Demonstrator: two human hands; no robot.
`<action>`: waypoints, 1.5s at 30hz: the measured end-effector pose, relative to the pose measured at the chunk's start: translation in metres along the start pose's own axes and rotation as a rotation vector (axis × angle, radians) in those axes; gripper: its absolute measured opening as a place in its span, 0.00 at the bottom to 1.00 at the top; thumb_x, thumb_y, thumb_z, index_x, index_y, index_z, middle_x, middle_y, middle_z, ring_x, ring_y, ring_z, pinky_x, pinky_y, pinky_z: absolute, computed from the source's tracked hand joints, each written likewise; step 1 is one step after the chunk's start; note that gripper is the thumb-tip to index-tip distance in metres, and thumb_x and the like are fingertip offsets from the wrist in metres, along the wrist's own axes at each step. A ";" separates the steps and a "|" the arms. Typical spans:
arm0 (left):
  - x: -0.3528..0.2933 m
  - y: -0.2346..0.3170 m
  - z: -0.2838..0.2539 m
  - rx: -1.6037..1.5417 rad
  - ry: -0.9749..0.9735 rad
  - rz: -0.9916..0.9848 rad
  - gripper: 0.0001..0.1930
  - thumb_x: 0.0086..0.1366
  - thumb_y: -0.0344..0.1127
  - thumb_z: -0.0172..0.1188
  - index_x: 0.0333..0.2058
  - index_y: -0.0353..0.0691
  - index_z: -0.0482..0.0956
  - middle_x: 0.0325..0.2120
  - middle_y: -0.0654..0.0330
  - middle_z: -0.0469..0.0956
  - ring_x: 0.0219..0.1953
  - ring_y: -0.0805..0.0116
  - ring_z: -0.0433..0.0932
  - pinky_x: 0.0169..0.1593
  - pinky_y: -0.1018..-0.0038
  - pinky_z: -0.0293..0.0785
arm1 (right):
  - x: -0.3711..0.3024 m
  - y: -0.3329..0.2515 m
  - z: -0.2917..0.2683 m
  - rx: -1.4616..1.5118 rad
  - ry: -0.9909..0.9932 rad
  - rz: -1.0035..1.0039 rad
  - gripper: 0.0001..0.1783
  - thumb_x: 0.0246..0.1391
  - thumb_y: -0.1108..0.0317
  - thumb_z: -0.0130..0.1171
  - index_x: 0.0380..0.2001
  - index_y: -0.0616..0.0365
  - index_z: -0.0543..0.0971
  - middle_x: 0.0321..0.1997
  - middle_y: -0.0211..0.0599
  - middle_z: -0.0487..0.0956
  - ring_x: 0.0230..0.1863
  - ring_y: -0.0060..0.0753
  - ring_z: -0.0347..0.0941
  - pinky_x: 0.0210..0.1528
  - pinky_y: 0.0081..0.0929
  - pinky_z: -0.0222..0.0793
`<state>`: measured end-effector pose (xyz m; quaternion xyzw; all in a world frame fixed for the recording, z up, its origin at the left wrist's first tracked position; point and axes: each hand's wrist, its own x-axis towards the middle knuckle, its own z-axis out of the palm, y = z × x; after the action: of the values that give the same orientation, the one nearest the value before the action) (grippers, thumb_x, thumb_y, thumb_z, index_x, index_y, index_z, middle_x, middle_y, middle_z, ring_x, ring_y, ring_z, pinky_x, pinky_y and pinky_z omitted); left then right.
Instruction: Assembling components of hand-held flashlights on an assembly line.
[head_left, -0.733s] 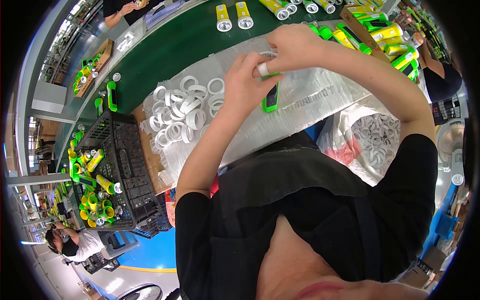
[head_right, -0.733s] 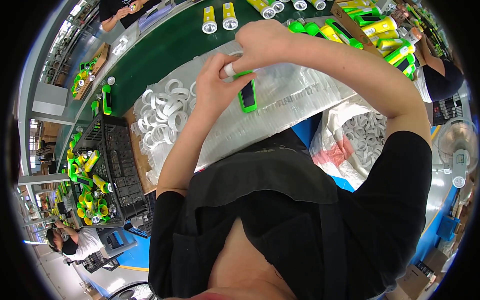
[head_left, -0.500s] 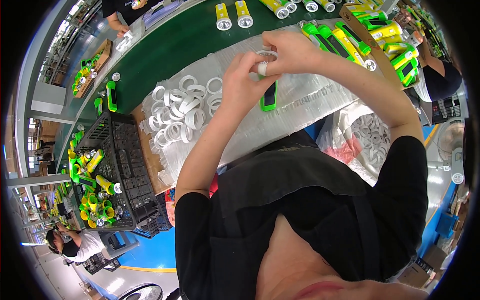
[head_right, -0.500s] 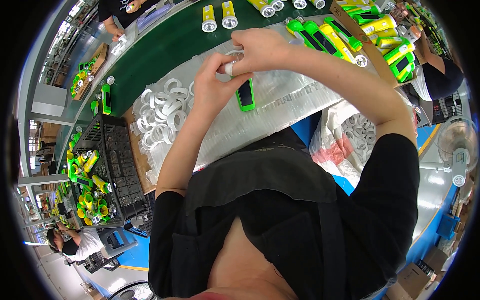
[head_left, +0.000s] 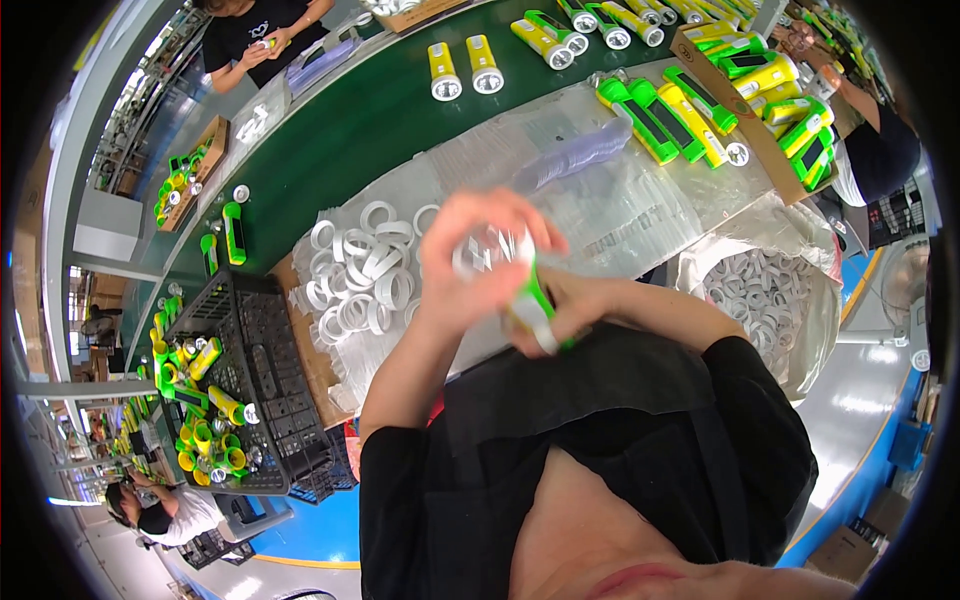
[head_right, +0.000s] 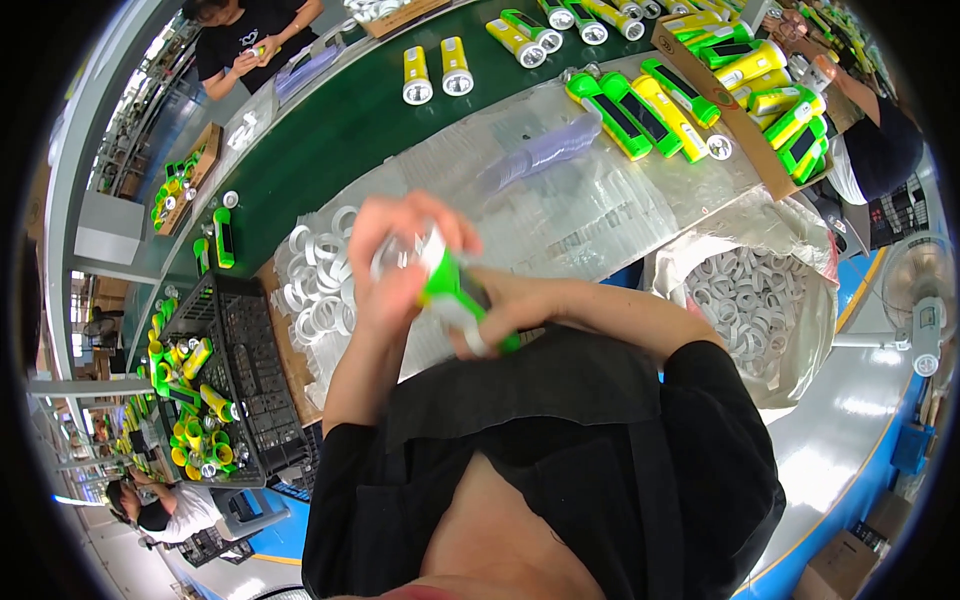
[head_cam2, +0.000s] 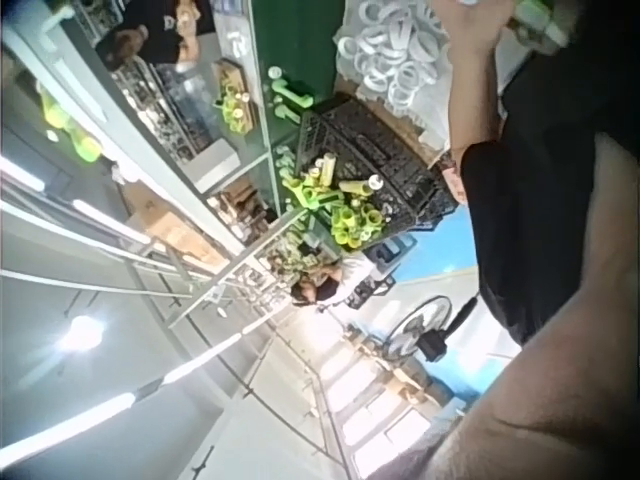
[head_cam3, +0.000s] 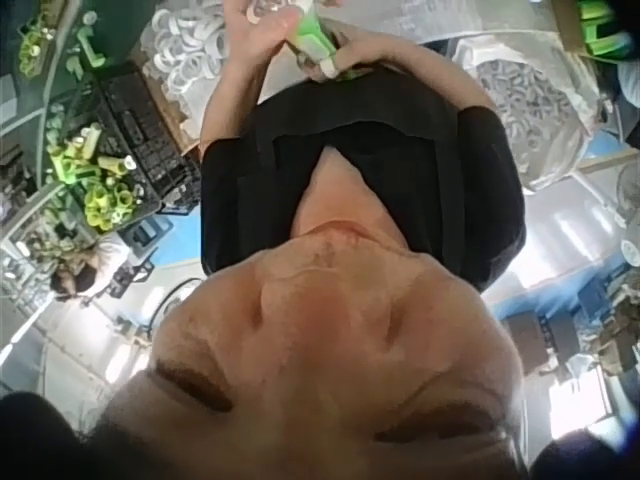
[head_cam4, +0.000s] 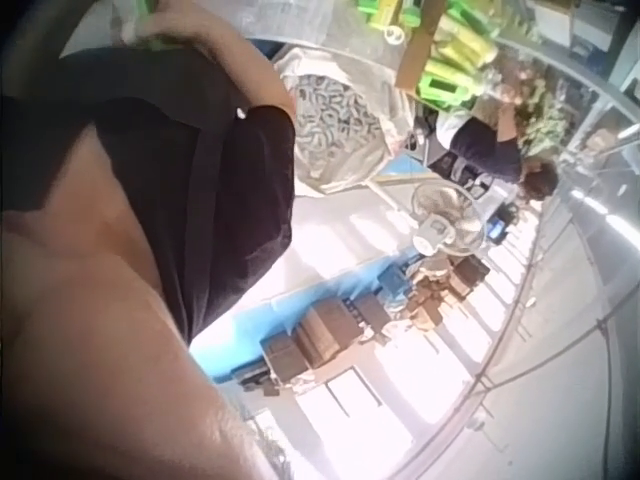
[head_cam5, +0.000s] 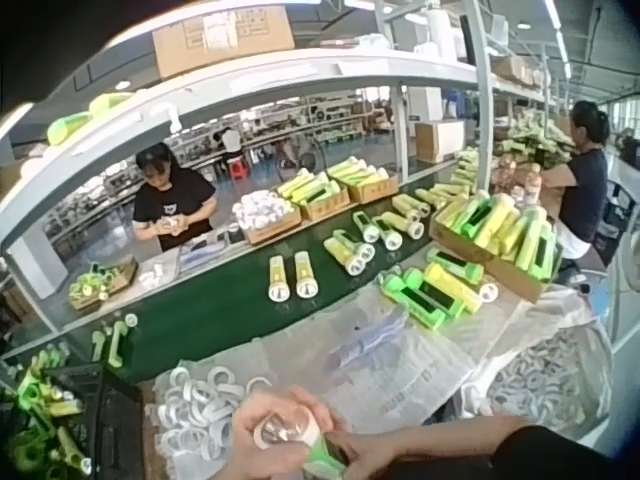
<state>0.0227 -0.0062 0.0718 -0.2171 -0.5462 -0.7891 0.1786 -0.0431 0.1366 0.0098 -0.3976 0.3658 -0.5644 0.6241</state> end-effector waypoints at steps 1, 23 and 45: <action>-0.001 0.014 0.011 -0.044 -0.210 0.105 0.13 0.52 0.27 0.66 0.36 0.37 0.74 0.33 0.51 0.76 0.37 0.56 0.81 0.38 0.65 0.78 | 0.002 -0.004 0.007 -0.172 -0.221 -0.077 0.16 0.41 0.70 0.68 0.34 0.59 0.75 0.25 0.33 0.75 0.22 0.23 0.71 0.24 0.24 0.67; 0.093 -0.094 -0.271 1.832 0.246 -0.062 0.20 0.59 0.40 0.64 0.48 0.41 0.71 0.45 0.49 0.75 0.41 0.47 0.78 0.43 0.58 0.76 | -0.035 -0.102 -0.231 -1.570 1.264 0.710 0.36 0.46 0.53 0.64 0.54 0.62 0.69 0.54 0.51 0.73 0.50 0.49 0.75 0.52 0.39 0.72; 0.022 -0.072 -0.027 0.327 0.452 -0.295 0.13 0.69 0.41 0.52 0.41 0.38 0.77 0.35 0.61 0.77 0.36 0.74 0.74 0.38 0.77 0.69 | -0.028 -0.023 -0.042 -1.038 0.920 -0.338 0.41 0.48 0.50 0.69 0.54 0.66 0.62 0.43 0.54 0.78 0.42 0.52 0.79 0.42 0.37 0.74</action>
<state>-0.0367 -0.0085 0.0188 0.0770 -0.6379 -0.7365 0.2115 -0.0938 0.1598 0.0138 -0.4164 0.7468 -0.5170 0.0406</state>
